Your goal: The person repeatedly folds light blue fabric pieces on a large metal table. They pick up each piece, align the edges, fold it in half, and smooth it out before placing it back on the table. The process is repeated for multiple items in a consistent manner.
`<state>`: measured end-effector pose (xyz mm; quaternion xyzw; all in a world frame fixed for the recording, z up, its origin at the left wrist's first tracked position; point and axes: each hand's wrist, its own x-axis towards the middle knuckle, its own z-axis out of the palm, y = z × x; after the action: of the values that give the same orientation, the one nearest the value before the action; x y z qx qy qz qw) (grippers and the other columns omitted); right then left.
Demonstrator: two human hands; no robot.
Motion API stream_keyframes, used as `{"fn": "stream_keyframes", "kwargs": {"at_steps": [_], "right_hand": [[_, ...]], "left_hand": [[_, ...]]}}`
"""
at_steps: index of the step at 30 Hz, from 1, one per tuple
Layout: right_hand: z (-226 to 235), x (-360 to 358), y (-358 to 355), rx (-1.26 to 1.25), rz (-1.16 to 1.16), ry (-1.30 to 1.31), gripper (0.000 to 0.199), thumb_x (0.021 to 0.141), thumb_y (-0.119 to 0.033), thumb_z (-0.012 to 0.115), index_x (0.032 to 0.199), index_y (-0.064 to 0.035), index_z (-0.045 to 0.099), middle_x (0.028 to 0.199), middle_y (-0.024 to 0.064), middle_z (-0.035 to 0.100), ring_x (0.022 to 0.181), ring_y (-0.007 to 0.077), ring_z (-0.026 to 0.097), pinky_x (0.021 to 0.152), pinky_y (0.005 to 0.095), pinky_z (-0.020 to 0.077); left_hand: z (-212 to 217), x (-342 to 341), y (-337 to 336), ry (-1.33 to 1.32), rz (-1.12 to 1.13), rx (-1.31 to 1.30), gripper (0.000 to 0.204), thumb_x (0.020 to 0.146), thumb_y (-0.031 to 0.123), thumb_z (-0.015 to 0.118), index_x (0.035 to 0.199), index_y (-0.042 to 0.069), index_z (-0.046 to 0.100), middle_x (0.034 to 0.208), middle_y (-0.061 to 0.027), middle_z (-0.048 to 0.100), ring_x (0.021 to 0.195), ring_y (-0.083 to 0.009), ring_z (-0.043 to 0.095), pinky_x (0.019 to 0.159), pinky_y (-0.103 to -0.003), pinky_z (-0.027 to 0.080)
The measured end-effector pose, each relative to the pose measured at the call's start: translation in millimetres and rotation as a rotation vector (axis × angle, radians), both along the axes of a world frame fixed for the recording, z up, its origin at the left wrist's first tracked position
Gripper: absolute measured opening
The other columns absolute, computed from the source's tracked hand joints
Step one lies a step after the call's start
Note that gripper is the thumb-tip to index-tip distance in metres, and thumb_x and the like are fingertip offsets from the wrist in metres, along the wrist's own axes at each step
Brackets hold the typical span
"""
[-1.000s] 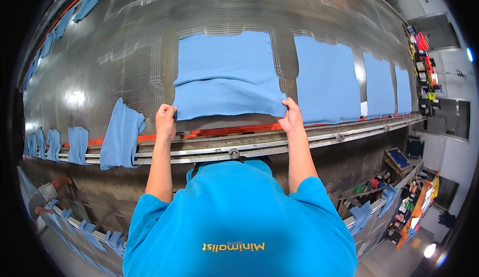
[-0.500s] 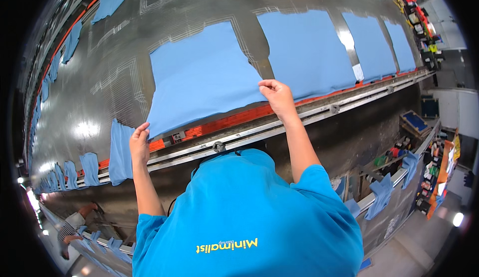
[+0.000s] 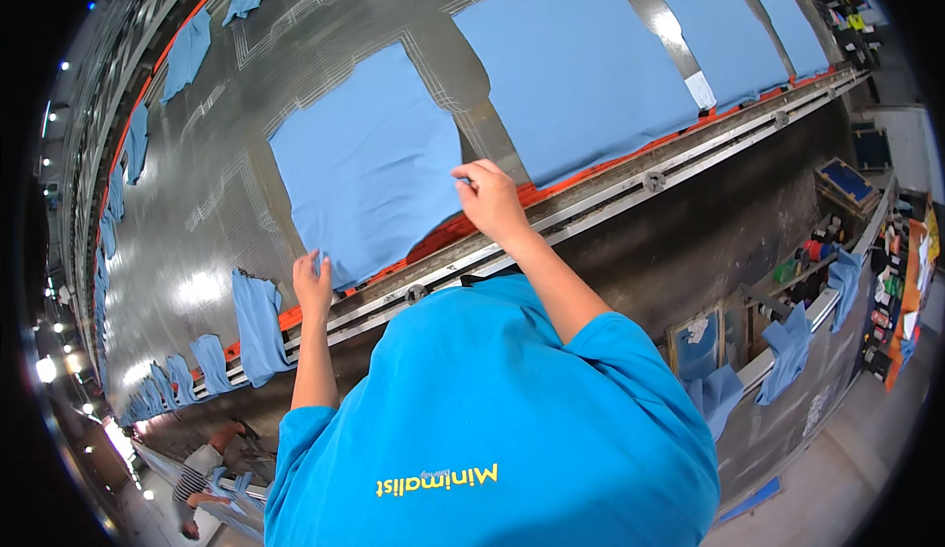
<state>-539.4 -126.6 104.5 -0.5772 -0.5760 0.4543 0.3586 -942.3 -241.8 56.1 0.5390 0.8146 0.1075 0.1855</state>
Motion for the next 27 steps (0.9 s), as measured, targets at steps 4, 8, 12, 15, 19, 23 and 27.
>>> {"fn": "stream_keyframes", "kwargs": {"at_steps": [4,8,12,15,19,23,27], "right_hand": [[14.3,-15.2,8.0,0.121,0.058,0.076,0.021,0.095,-0.003,0.066,0.114,0.0017,0.074,0.109,0.0105,0.069,0.071,0.0162,0.057,0.067,0.0328,0.0493],[15.2,-19.3,11.2,0.232,0.105,0.073,0.024,0.095,-0.003,0.066,0.118,0.0015,0.072,0.114,0.0112,0.07,0.078,0.0188,0.062,0.07,0.0319,0.0508],[25.4,-14.4,12.7,0.009,0.099,0.084,0.023,0.093,0.0,0.066,0.115,0.0024,0.072,0.113,0.0158,0.069,0.095,0.032,0.069,0.08,0.0381,0.0559],[11.5,-2.3,9.7,-0.151,0.051,0.04,0.025,0.092,-0.001,0.067,0.116,0.0007,0.072,0.108,0.0137,0.069,0.082,0.0235,0.065,0.074,0.0344,0.0534],[5.6,11.1,2.7,-0.31,-0.022,0.109,0.024,0.093,-0.003,0.069,0.116,0.0009,0.072,0.102,0.01,0.068,0.072,0.0146,0.059,0.067,0.0306,0.0507],[-4.2,21.3,-0.3,-0.398,-0.075,0.145,0.023,0.094,-0.004,0.07,0.117,0.0011,0.072,0.1,0.0101,0.07,0.078,0.0133,0.065,0.069,0.0293,0.0538],[-49.9,35.1,-2.0,-0.438,-0.104,0.12,0.025,0.094,-0.003,0.07,0.118,0.0026,0.071,0.103,0.0138,0.072,0.085,0.0165,0.072,0.075,0.0315,0.0582]], "left_hand": [[-4.7,42.4,71.5,0.076,-0.317,0.17,0.059,0.103,0.034,0.065,0.152,0.004,0.051,0.161,-0.0277,0.04,0.146,-0.0442,0.042,0.12,-0.051,0.035],[-27.5,85.6,141.2,0.204,-0.622,0.151,0.063,0.109,0.041,0.051,0.162,0.009,0.038,0.169,-0.0227,0.029,0.155,-0.0397,0.029,0.126,-0.051,0.024],[-43.2,126.5,191.6,0.216,-0.747,0.165,0.066,0.108,0.047,0.048,0.163,0.012,0.037,0.17,-0.0186,0.029,0.158,-0.0369,0.026,0.128,-0.052,0.019],[-38.4,155.4,222.7,0.165,-0.912,0.197,0.066,0.108,0.048,0.046,0.164,0.015,0.035,0.17,-0.0172,0.029,0.158,-0.0354,0.026,0.128,-0.052,0.02],[-35.8,182.4,243.2,0.138,-1.06,0.17,0.066,0.107,0.048,0.047,0.164,0.017,0.036,0.171,-0.0167,0.028,0.158,-0.035,0.026,0.129,-0.052,0.018],[-45.7,194.8,217.2,0.107,-1.147,0.149,0.069,0.103,0.049,0.052,0.163,0.017,0.038,0.171,-0.017,0.027,0.159,-0.0347,0.025,0.129,-0.053,0.016],[-34.9,211.7,142.5,-0.005,-1.321,0.029,0.073,0.099,0.051,0.058,0.162,0.017,0.04,0.17,-0.0171,0.029,0.159,-0.0336,0.024,0.13,-0.053,0.014]]}}
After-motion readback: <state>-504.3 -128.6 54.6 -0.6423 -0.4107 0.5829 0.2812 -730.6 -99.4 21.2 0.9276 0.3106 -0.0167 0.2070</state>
